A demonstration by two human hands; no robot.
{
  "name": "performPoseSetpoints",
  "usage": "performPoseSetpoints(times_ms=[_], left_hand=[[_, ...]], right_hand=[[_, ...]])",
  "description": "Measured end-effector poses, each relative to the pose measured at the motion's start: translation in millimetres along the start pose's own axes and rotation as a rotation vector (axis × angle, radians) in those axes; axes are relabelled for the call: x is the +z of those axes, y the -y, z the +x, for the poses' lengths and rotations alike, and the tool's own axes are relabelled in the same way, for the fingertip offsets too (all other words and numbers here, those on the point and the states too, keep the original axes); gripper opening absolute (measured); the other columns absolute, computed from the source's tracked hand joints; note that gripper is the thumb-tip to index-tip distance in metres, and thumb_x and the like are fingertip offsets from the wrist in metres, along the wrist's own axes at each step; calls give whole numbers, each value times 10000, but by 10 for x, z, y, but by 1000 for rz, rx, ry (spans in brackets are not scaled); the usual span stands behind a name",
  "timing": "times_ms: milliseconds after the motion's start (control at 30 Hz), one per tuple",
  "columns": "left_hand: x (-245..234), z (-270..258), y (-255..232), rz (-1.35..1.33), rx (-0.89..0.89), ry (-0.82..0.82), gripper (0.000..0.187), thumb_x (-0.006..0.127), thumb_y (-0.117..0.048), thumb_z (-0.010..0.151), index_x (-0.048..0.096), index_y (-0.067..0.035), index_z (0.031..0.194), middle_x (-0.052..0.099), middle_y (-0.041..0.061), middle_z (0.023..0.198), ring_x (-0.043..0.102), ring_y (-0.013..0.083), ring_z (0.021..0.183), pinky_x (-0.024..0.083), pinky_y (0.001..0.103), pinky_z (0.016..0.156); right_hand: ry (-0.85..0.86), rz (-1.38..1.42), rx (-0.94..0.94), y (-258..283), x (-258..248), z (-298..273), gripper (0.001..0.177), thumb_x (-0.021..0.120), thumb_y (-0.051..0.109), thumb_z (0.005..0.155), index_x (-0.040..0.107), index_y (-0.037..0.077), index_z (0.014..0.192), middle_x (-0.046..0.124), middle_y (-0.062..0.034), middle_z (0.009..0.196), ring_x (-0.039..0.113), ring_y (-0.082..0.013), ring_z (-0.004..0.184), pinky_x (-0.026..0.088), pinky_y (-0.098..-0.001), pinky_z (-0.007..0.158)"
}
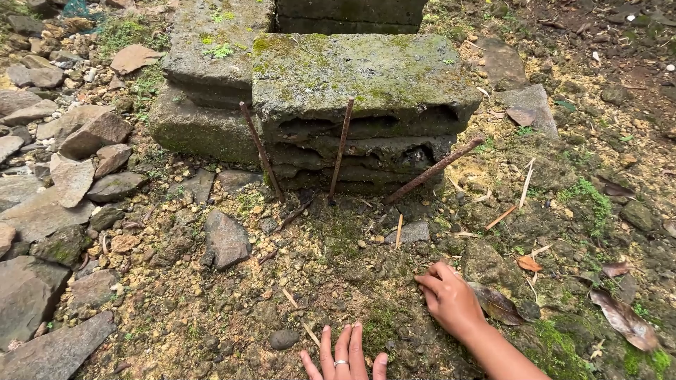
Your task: Picking up small clumps of moss and debris from the ground near concrete blocks.
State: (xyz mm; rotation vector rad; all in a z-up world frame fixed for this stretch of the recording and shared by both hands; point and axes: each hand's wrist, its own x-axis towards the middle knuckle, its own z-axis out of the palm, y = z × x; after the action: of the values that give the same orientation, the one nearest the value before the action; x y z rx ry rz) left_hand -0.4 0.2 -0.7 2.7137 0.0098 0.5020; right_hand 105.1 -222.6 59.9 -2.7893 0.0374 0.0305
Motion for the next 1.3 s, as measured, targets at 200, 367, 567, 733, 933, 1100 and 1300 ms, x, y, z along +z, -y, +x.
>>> performPoseSetpoints(times_ms=[200,367,567,733,933,1100,1300], left_hand=[[-23,18,-15,-8,-4,-16,616,432,-739,914,666,-288,1261,684,-56,1258,475,354,1362,185,820,1141],[-5,11,-6,-1,-9,-1,623,432,-753,907,667,-297,1261,682,-60,1259,469,346,1365,186,823,1139],[-8,21,-18,-12,-26,10,626,424,-750,908,670,-294,1260,683,-54,1257,462,348,1371,170,829,1147],[25,2,7,-12,-16,-7,618,444,-750,901,676,-296,1250,687,-69,1249,469,345,1366,174,836,1141],[-8,26,-20,6,4,-66,621,399,-733,922,693,-270,1212,704,-44,1215,505,356,1340,193,827,1137],[75,-3,16,42,0,-26,635,397,-761,906,705,-291,1201,701,-60,1214,513,353,1324,225,849,1124],[195,-32,66,23,-24,-10,641,405,-766,890,699,-305,1223,712,-68,1213,500,338,1340,204,846,1128]], right_hand=[[7,18,1,47,-52,-17,259,617,324,872,665,211,1100,606,72,964,640,-107,745,627,-288,623],[85,-3,98,40,-16,53,212,601,337,890,665,220,1055,599,94,953,628,-93,784,612,-282,701],[91,-28,139,111,6,87,150,514,248,932,619,193,1024,593,81,968,591,-85,767,556,-272,695],[83,176,394,327,-322,103,187,423,194,987,563,103,1071,632,-12,872,565,-99,655,494,-226,563],[4,276,377,223,-292,59,190,501,31,918,630,87,1046,689,-38,982,643,-101,727,597,-215,644],[218,77,335,455,-406,15,195,595,308,915,632,141,1008,663,-1,1014,673,-137,891,637,-314,817],[88,189,362,301,-253,95,131,565,109,903,633,113,1014,677,-25,1022,668,-147,921,622,-286,841]])
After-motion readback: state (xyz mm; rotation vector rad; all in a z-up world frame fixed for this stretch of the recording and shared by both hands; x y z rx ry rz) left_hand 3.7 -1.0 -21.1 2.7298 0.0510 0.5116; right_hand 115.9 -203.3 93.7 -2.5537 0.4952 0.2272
